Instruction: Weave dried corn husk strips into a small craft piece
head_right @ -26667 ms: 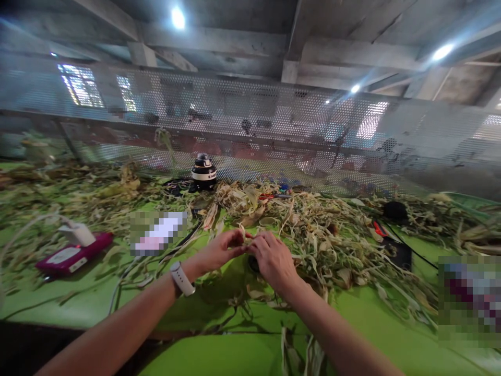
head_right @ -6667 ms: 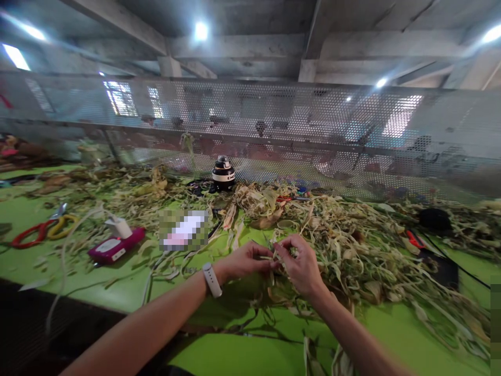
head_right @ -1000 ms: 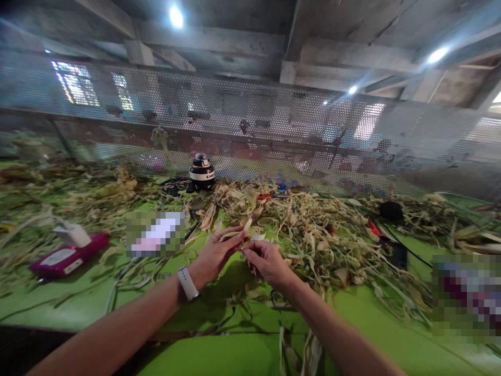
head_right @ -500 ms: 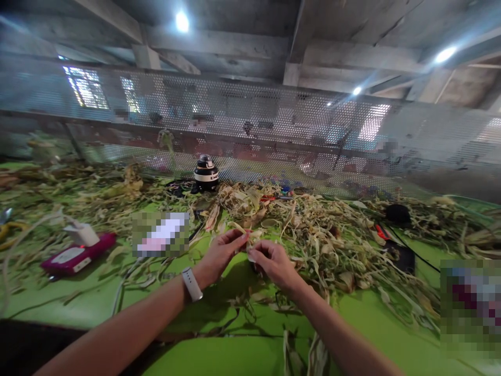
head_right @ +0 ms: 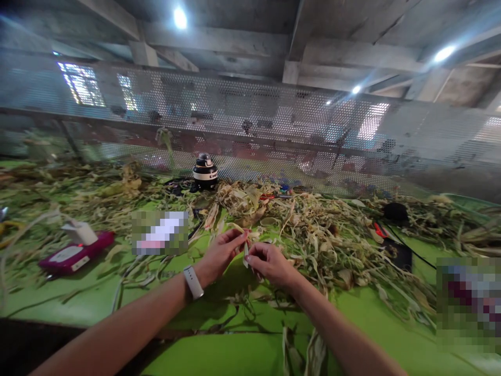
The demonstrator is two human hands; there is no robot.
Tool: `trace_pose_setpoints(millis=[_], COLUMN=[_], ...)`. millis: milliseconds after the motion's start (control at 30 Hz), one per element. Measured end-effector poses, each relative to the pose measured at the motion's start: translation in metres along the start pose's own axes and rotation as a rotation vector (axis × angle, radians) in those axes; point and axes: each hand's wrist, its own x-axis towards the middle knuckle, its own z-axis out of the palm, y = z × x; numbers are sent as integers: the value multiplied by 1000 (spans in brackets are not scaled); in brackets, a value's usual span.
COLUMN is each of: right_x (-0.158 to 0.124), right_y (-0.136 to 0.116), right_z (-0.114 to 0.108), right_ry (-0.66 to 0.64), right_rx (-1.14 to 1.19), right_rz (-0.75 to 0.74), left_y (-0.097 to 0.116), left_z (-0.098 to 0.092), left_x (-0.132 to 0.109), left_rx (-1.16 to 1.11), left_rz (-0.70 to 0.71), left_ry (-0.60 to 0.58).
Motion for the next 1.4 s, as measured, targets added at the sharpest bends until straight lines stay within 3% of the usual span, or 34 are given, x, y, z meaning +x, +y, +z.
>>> trace_pose_setpoints(millis=[267,333,433,500,733,900,1200,1400], right_x=[-5,-5,-3,-1,2,2,0,-3], right_y=[-7,-8,-7,-4,8,9,0,0], right_z=[2,0,-5,-8,-6,-4,-2,-2], right_ry=[11,108,386,493,295,278,274,294], right_rx=[22,31,-5,-79,-222,-201,-269,-258], right_rz=[16,19,5,-3,-54,-70,-110,-113], left_y=[5,6,7,7,8,5,11,10], left_z=[-3,-4,-3,-2,1,-2,2,-2], left_x=[-1,-2,-3,-4,-6,-5,-5,-4], left_rx=[112,125,124,117,106,133,160,167], left_rz=[9,-1,-33,-67,-74,-56,-38,-38], left_ry=[-52,-60,-97,-127,-180,-199,-130,-176])
